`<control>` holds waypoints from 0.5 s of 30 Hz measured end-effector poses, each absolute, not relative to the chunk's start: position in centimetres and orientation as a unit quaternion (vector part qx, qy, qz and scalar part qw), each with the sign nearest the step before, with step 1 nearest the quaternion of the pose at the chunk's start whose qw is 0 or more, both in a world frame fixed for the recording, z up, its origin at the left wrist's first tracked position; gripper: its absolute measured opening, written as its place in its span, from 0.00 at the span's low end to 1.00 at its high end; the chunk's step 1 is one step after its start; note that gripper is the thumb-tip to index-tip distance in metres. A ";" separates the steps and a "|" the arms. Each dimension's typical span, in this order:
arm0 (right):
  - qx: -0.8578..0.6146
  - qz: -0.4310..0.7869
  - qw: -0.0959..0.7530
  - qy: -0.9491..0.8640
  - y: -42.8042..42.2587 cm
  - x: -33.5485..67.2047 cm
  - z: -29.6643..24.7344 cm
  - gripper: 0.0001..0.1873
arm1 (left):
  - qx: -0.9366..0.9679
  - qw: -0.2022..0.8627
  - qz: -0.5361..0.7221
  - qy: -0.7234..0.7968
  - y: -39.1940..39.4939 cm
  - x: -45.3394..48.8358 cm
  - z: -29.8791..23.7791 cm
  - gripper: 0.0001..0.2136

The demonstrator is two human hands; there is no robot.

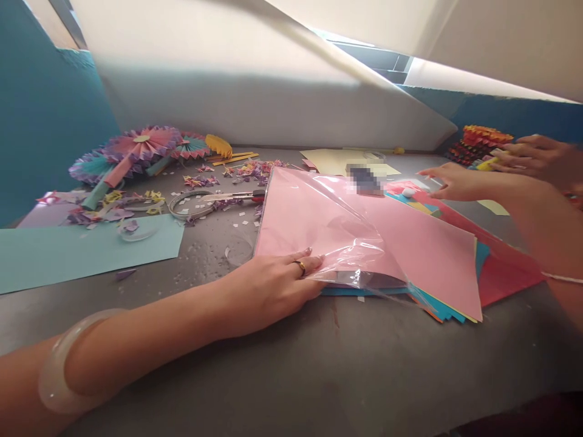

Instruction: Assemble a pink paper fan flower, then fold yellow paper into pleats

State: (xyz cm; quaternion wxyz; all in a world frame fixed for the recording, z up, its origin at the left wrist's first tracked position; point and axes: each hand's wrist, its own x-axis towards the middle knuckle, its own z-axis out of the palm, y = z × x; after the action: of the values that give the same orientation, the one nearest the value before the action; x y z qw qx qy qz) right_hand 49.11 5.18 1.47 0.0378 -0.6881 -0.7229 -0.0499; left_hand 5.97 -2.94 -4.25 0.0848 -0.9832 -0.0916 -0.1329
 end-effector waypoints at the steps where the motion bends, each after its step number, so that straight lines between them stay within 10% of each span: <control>1: -0.687 -0.068 0.049 -0.722 3.9 48.2 1.8 0.21 | -0.983 0.077 -0.131 -0.104 -2.9 6.0 -4.2 0.15; 4: -0.661 -0.117 0.103 -0.734 -1.4 43.5 1.9 0.17 | -0.982 0.032 -0.118 -0.144 -2.8 6.1 -4.0 0.16; 8: -0.516 -0.112 0.406 -0.746 -9.5 35.2 -0.3 0.33 | -0.974 -0.011 -0.139 -0.179 -2.7 6.4 -3.8 0.20; 15: -0.341 -0.175 0.178 -0.906 -11.6 29.9 -2.9 0.20 | -0.958 -0.014 -0.225 -0.176 -2.2 6.5 -4.0 0.22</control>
State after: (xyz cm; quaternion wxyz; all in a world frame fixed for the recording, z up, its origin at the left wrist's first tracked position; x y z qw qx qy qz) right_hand 29.89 -11.65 -2.94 0.1780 -0.3407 -0.9065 -0.1748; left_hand 6.48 -2.20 -4.04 -0.0143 -0.9582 -0.1764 -0.2247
